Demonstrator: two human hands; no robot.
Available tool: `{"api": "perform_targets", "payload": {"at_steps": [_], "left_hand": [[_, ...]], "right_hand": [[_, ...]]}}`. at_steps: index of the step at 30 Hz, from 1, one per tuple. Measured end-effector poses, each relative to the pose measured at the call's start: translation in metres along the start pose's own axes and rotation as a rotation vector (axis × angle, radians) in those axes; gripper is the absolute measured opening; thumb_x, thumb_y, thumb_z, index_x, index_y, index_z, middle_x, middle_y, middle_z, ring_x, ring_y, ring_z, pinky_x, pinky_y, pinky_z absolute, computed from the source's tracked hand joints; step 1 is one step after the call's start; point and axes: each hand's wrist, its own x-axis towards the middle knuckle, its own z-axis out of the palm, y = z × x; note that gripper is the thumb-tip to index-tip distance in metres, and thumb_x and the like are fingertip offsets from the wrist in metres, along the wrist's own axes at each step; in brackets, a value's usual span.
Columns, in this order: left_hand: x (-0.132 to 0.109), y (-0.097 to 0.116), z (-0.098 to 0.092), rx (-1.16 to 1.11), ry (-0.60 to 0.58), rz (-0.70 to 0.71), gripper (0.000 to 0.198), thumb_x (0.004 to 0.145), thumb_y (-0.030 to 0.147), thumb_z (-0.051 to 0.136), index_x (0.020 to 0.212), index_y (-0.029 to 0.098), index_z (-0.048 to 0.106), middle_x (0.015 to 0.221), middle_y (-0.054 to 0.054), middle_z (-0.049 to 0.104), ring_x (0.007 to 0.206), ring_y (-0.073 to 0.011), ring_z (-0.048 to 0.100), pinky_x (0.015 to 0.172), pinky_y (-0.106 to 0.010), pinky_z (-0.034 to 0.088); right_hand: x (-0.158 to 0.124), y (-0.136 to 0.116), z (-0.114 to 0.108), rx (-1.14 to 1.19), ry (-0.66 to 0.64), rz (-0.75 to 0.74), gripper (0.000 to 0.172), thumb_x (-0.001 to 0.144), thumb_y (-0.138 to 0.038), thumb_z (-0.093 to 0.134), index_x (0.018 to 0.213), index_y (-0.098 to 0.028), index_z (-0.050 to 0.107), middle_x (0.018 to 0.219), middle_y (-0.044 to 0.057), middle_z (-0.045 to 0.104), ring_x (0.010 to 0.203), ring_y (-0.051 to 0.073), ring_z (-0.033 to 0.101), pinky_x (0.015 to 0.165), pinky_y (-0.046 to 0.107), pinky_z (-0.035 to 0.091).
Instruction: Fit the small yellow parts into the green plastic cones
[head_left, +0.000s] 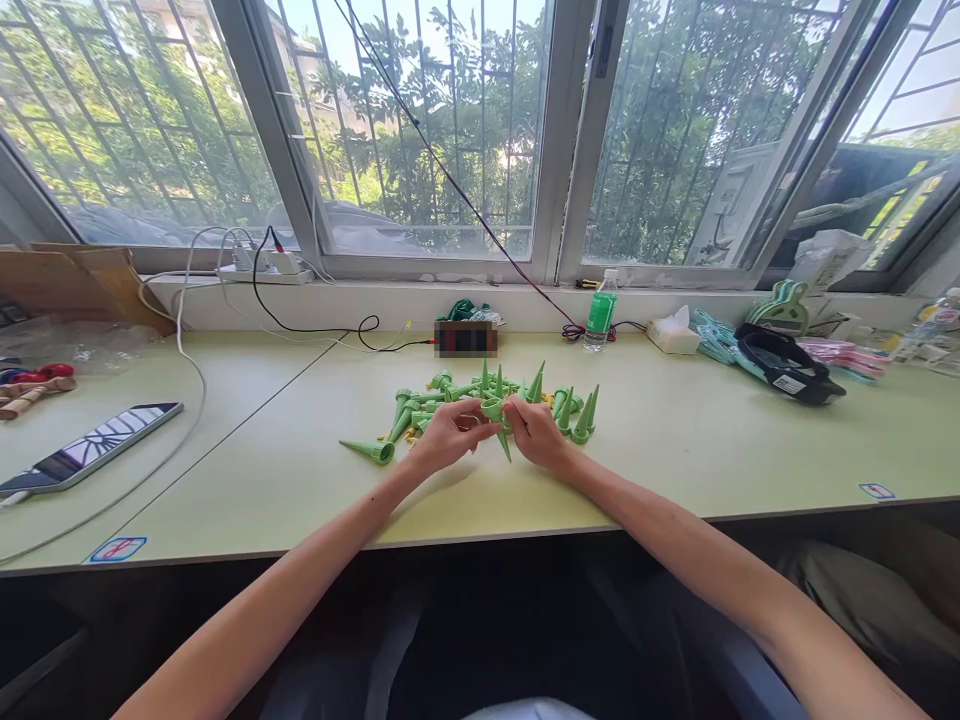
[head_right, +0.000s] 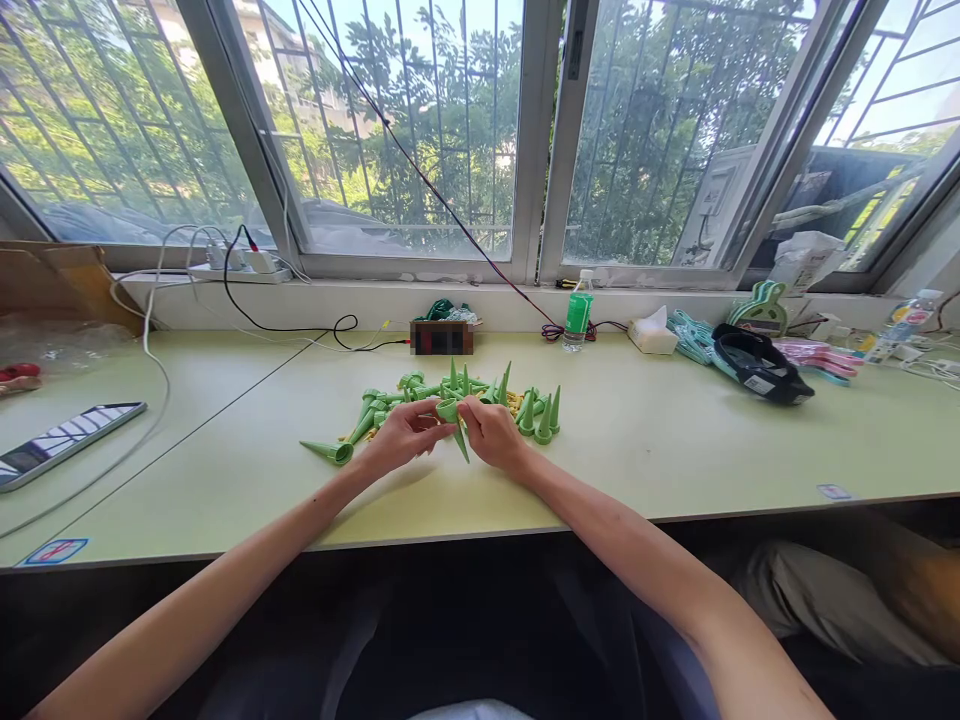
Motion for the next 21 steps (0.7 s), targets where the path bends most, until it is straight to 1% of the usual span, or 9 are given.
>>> {"api": "perform_targets", "payload": {"at_steps": [3, 6, 9, 11, 13, 15, 17, 19, 21], "left_hand": [[0.001, -0.003, 0.002, 0.086, 0.088, 0.016, 0.04, 0.074, 0.046, 0.076, 0.096, 0.016, 0.064, 0.061, 0.003, 0.057, 0.045, -0.007, 0.045, 0.045, -0.022, 0.038], [0.002, -0.004, 0.003, 0.141, 0.082, 0.037, 0.041, 0.078, 0.047, 0.072, 0.103, 0.016, 0.064, 0.069, 0.001, 0.061, 0.045, -0.0065, 0.046, 0.046, -0.022, 0.04], [0.002, -0.003, 0.004, 0.112, 0.087, 0.06, 0.038, 0.078, 0.047, 0.072, 0.101, 0.017, 0.062, 0.076, 0.001, 0.061, 0.045, -0.0054, 0.047, 0.044, -0.021, 0.039], [0.003, 0.0, 0.004, 0.042, 0.076, 0.05, 0.036, 0.078, 0.048, 0.072, 0.092, 0.017, 0.06, 0.07, 0.002, 0.058, 0.043, -0.0051, 0.046, 0.042, -0.019, 0.035], [0.003, 0.003, 0.003, -0.043, 0.018, 0.002, 0.038, 0.082, 0.052, 0.067, 0.08, 0.015, 0.058, 0.056, 0.004, 0.052, 0.04, -0.0057, 0.044, 0.04, -0.019, 0.031], [0.003, 0.006, 0.002, -0.146, -0.082, -0.091, 0.051, 0.087, 0.061, 0.055, 0.069, 0.013, 0.059, 0.048, 0.002, 0.048, 0.038, -0.007, 0.043, 0.039, -0.019, 0.031], [0.004, 0.007, 0.0, -0.253, -0.199, -0.199, 0.065, 0.09, 0.068, 0.042, 0.065, 0.011, 0.062, 0.048, -0.003, 0.052, 0.04, -0.0088, 0.046, 0.04, -0.02, 0.033], [0.004, 0.006, -0.001, -0.328, -0.318, -0.29, 0.076, 0.09, 0.073, 0.032, 0.066, 0.009, 0.066, 0.052, -0.007, 0.057, 0.043, -0.0109, 0.051, 0.04, -0.021, 0.035], [0.004, 0.004, -0.001, -0.367, -0.416, -0.353, 0.084, 0.089, 0.076, 0.026, 0.069, 0.006, 0.069, 0.055, -0.01, 0.06, 0.044, -0.0119, 0.053, 0.04, -0.021, 0.035]], "right_hand": [[0.0, 0.0, -0.001, 0.007, -0.005, 0.003, 0.04, 0.104, -0.043, 0.028, 0.072, -0.022, 0.04, 0.057, -0.003, 0.041, 0.047, 0.011, 0.035, 0.051, 0.025, 0.026], [0.001, -0.002, -0.002, 0.013, 0.002, 0.0, 0.039, 0.104, -0.041, 0.029, 0.072, -0.022, 0.04, 0.057, -0.003, 0.042, 0.047, 0.011, 0.035, 0.051, 0.025, 0.027], [0.002, -0.004, -0.002, 0.014, 0.03, 0.009, 0.038, 0.104, -0.041, 0.028, 0.073, -0.022, 0.039, 0.057, -0.004, 0.04, 0.048, 0.011, 0.034, 0.051, 0.025, 0.027], [0.002, -0.003, -0.002, 0.013, 0.073, 0.027, 0.039, 0.104, -0.042, 0.027, 0.072, -0.022, 0.039, 0.057, -0.004, 0.04, 0.048, 0.012, 0.035, 0.052, 0.025, 0.028], [0.002, -0.002, -0.001, 0.013, 0.12, 0.049, 0.039, 0.105, -0.042, 0.027, 0.072, -0.022, 0.038, 0.056, -0.004, 0.04, 0.048, 0.011, 0.034, 0.051, 0.025, 0.028], [0.002, 0.0, -0.001, 0.015, 0.147, 0.055, 0.038, 0.105, -0.04, 0.028, 0.073, -0.022, 0.038, 0.057, -0.004, 0.04, 0.048, 0.011, 0.033, 0.051, 0.025, 0.028], [0.002, -0.001, -0.002, 0.026, 0.155, 0.038, 0.036, 0.105, -0.038, 0.03, 0.073, -0.022, 0.037, 0.058, -0.004, 0.04, 0.048, 0.011, 0.033, 0.051, 0.025, 0.028], [0.002, -0.003, -0.002, 0.045, 0.145, 0.006, 0.036, 0.105, -0.037, 0.03, 0.073, -0.022, 0.036, 0.058, -0.004, 0.04, 0.048, 0.01, 0.033, 0.052, 0.024, 0.028], [0.001, -0.006, -0.003, 0.055, 0.117, -0.029, 0.036, 0.105, -0.037, 0.029, 0.073, -0.022, 0.035, 0.058, -0.004, 0.039, 0.048, 0.01, 0.033, 0.051, 0.024, 0.027]]}}
